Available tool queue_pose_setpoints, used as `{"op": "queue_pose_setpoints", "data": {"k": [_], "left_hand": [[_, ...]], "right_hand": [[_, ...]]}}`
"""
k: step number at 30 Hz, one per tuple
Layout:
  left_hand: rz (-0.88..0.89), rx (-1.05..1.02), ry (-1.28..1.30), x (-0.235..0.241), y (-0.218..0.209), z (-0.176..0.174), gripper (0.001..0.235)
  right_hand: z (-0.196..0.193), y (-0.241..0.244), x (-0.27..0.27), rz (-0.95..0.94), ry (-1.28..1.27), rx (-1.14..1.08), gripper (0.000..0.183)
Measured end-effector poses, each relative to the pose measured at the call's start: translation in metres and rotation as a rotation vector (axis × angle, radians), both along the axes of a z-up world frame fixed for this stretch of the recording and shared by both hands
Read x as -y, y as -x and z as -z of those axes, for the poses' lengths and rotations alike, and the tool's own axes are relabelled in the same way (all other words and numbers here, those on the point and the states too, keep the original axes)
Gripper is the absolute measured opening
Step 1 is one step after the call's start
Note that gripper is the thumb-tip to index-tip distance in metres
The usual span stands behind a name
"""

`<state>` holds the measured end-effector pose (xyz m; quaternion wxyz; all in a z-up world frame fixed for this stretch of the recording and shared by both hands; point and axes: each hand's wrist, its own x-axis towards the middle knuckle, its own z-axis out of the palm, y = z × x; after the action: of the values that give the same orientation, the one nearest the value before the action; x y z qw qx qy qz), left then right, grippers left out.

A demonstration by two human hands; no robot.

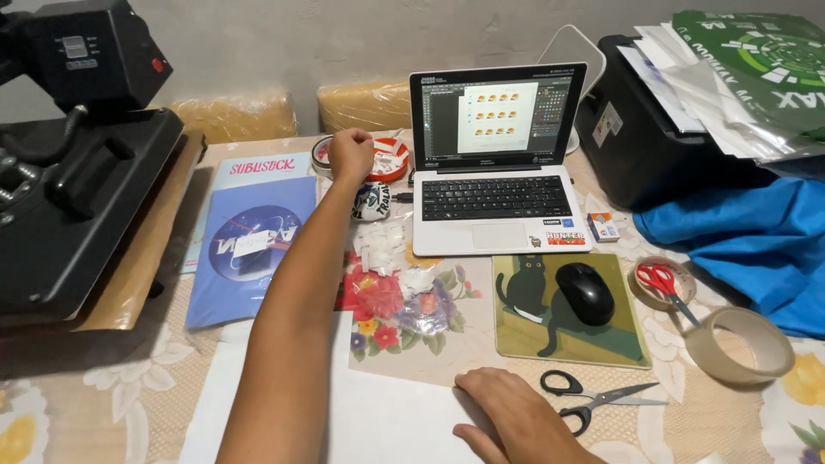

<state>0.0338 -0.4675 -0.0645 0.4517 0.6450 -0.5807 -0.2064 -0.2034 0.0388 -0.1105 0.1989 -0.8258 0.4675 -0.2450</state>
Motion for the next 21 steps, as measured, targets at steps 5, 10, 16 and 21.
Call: {"op": "queue_pose_setpoints", "data": {"k": [5, 10, 16, 21], "left_hand": [[0.055, 0.221, -0.132, 0.007, 0.014, 0.002, 0.021], [0.081, 0.239, -0.115, 0.014, 0.007, 0.007, 0.029], [0.178, 0.304, 0.095, 0.001, 0.001, 0.014, 0.025], [0.308, 0.274, 0.262, -0.078, 0.007, -0.024, 0.033]], "right_hand": [[0.008, 0.0, 0.0, -0.032, 0.069, -0.005, 0.059], [-0.002, -0.001, 0.0, -0.04, 0.021, -0.003, 0.057], [-0.005, -0.001, 0.0, -0.04, 0.067, 0.008, 0.056], [-0.012, -0.003, -0.001, -0.03, 0.016, 0.007, 0.056]]}}
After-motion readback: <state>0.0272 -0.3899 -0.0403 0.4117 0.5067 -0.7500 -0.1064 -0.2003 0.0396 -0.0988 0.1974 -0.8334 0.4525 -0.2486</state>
